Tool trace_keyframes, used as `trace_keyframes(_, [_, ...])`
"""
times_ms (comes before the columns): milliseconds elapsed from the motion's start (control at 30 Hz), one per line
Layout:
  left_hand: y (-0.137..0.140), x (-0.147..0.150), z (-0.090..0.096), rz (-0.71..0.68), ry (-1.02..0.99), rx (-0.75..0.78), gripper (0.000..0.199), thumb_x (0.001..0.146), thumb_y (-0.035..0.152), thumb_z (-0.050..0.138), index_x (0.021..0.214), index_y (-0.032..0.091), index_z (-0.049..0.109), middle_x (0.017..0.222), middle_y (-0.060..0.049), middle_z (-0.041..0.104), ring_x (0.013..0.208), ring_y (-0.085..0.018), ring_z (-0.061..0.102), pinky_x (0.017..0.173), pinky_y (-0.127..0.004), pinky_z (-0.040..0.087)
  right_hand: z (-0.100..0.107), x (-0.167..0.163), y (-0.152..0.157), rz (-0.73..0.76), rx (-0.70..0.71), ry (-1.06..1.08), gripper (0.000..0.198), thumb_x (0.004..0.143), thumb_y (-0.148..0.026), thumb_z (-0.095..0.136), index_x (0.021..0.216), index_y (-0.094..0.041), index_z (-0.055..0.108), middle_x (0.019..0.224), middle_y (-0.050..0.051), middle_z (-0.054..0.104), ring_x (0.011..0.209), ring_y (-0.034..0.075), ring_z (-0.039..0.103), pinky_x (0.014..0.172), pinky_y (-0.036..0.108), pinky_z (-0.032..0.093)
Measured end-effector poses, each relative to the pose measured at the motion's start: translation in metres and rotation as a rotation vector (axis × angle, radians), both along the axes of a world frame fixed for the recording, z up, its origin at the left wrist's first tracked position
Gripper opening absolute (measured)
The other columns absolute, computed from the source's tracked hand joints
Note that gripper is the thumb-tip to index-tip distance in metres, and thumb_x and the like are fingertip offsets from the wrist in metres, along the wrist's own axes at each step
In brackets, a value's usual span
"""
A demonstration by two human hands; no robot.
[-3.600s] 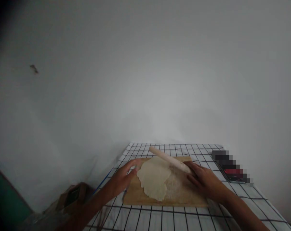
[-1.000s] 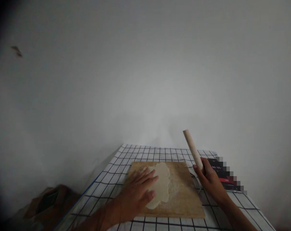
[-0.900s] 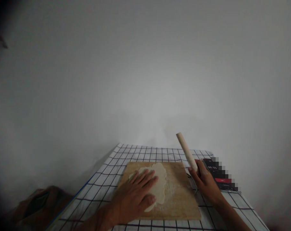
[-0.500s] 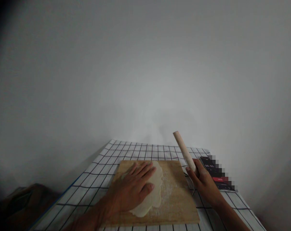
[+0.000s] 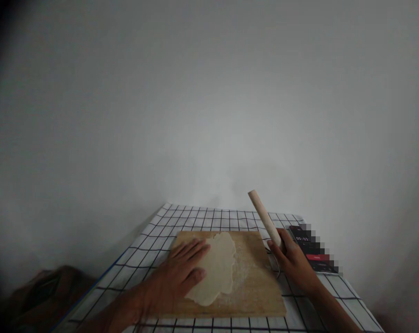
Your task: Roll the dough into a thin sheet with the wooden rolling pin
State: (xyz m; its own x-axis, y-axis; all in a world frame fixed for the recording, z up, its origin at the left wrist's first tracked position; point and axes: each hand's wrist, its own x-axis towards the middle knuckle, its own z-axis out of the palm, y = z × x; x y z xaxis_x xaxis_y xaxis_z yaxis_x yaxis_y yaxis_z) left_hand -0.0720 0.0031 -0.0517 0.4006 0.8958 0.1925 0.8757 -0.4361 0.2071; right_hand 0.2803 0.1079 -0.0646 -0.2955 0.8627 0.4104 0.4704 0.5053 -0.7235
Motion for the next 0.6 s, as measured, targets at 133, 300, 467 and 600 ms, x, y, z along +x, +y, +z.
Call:
trace_keyframes(133, [0.015, -0.004, 0.014, 0.151, -0.103, -0.036, 0.057, 0.089, 0.046, 0.055, 0.140, 0.020, 0.049, 0.147, -0.010, 0.049, 0.137, -0.028, 0.041, 0.115, -0.043, 0.031, 0.000, 0.000, 0.000, 0.020, 0.001, -0.007, 0.032, 0.096, -0.052, 0.047, 0.114, -0.025, 0.048, 0.076, -0.004, 0.050, 0.066, 0.016, 0.049, 0.061, 0.028, 0.042])
trace_keyframes(300, [0.050, -0.007, 0.039, 0.295, -0.184, -0.319, 0.040, 0.072, 0.044, 0.068, 0.101, 0.017, 0.071, 0.098, -0.007, 0.072, 0.095, -0.029, 0.066, 0.082, -0.038, 0.050, 0.001, -0.001, -0.001, 0.040, 0.010, 0.009, 0.035, 0.096, -0.054, 0.045, 0.114, -0.025, 0.048, 0.075, -0.003, 0.052, 0.066, 0.017, 0.051, 0.061, 0.028, 0.042])
trace_keyframes(467, [0.078, -0.018, 0.048, 0.292, -0.193, -0.526, 0.033, 0.057, 0.050, 0.077, 0.066, 0.018, 0.071, 0.065, -0.002, 0.069, 0.066, -0.023, 0.065, 0.056, -0.028, 0.044, 0.001, 0.000, 0.001, 0.075, 0.012, 0.026, 0.036, 0.096, -0.054, 0.044, 0.116, -0.024, 0.048, 0.076, -0.002, 0.055, 0.068, 0.018, 0.054, 0.063, 0.029, 0.044])
trace_keyframes(600, [0.078, -0.014, 0.047, 0.259, -0.268, -0.543, 0.035, 0.054, 0.045, 0.080, 0.076, 0.018, 0.073, 0.073, -0.001, 0.071, 0.068, -0.021, 0.065, 0.054, -0.026, 0.043, 0.002, 0.001, 0.002, 0.074, 0.030, 0.018, 0.036, 0.096, -0.054, 0.044, 0.116, -0.024, 0.049, 0.075, -0.002, 0.057, 0.067, 0.018, 0.055, 0.063, 0.029, 0.043])
